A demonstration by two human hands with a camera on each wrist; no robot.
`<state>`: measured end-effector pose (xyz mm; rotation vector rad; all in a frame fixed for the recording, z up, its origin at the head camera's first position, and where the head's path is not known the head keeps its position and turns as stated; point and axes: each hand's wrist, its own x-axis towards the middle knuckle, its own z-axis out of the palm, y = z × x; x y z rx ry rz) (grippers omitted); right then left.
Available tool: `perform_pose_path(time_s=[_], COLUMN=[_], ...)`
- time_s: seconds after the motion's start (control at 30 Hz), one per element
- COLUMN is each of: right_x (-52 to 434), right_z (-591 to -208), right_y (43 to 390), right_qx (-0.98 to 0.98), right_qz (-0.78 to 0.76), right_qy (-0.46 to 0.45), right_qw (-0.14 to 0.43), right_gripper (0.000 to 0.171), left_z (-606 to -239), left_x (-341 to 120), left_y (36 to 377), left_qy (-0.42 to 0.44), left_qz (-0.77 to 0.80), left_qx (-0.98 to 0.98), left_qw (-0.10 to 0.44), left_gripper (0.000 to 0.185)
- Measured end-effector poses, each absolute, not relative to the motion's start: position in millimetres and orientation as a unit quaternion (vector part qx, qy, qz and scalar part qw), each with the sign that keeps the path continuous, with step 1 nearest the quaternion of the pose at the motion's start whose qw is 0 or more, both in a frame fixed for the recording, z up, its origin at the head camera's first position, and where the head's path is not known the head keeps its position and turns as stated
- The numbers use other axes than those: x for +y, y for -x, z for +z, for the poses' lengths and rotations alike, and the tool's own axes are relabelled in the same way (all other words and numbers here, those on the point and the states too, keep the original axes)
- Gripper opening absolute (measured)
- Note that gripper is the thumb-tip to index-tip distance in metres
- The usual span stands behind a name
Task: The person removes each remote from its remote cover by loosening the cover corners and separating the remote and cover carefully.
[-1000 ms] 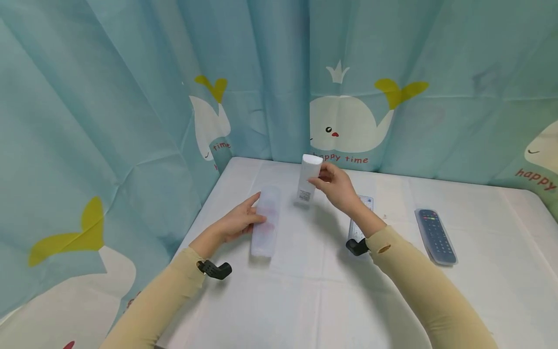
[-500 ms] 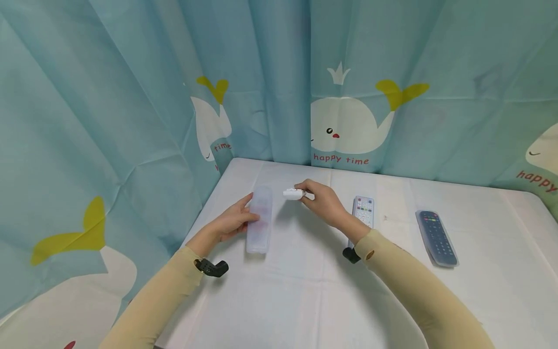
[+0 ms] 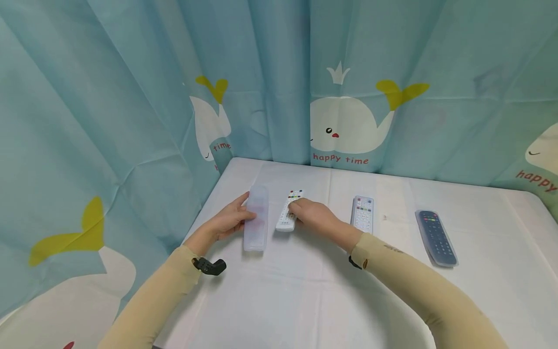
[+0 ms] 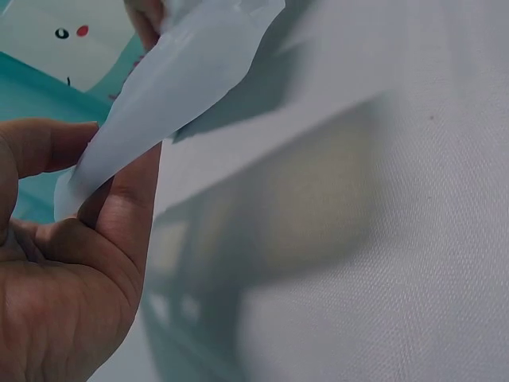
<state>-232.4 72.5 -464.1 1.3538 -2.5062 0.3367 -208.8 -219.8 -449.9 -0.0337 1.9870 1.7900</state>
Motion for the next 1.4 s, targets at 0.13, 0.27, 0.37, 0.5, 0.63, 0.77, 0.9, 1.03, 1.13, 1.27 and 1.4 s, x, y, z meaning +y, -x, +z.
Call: perform_pose_path(time_s=[0.13,0.27,0.37,0.5,0.63,0.77,0.9,1.03,1.13,1.27,1.4], right_x=[68.8,66.3,65.3,64.5,64.8,66.0,67.9,71.4,74.4,78.5,84.2], right_z=[-470.4,-474.9,-476.4,-477.1,-477.3,-478.3,-479.8,-481.7,-481.7,-480.6,-477.8], right_y=[231.2,232.1,231.9,231.5,230.8,229.9,228.8,227.8,226.5,224.3,220.6], right_qx=[-0.849,-0.838,-0.834,-0.828,-0.828,-0.830,-0.833,-0.841,-0.848,-0.858,-0.869], right_qz=[0.069,0.030,-0.004,-0.033,-0.036,-0.037,-0.029,-0.002,0.024,0.045,0.057], right_qy=[-0.500,-0.522,-0.531,-0.540,-0.541,-0.537,-0.534,-0.525,-0.518,-0.505,-0.488], right_qw=[0.157,0.156,0.150,0.148,0.147,0.145,0.144,0.129,0.109,0.080,0.061], right_gripper=[0.016,0.019,0.022,0.022,0.023,0.024,0.024,0.018,0.013,0.012,0.024], left_z=[-450.6,-450.9,-450.7,-450.3,-450.9,-451.9,-452.7,-453.9,-453.6,-454.2,-455.2], left_x=[-220.3,-220.7,-220.8,-220.4,-219.4,-218.7,-217.7,-216.0,-213.2,-208.1,-203.1], left_y=[210.2,211.2,211.8,213.6,216.8,220.0,223.8,228.0,230.7,235.1,238.7], left_qy=[0.017,0.018,0.018,0.017,0.015,0.010,0.008,0.012,0.010,0.010,0.010], left_qz=[0.650,0.653,0.657,0.656,0.649,0.644,0.638,0.630,0.621,0.613,0.601], left_qx=[0.724,0.720,0.717,0.718,0.724,0.728,0.734,0.741,0.747,0.753,0.764], left_qw=[0.232,0.235,0.234,0.233,0.233,0.233,0.231,0.235,0.237,0.239,0.235], left_gripper=[0.094,0.094,0.094,0.094,0.094,0.091,0.085,0.083,0.083,0.083,0.082])
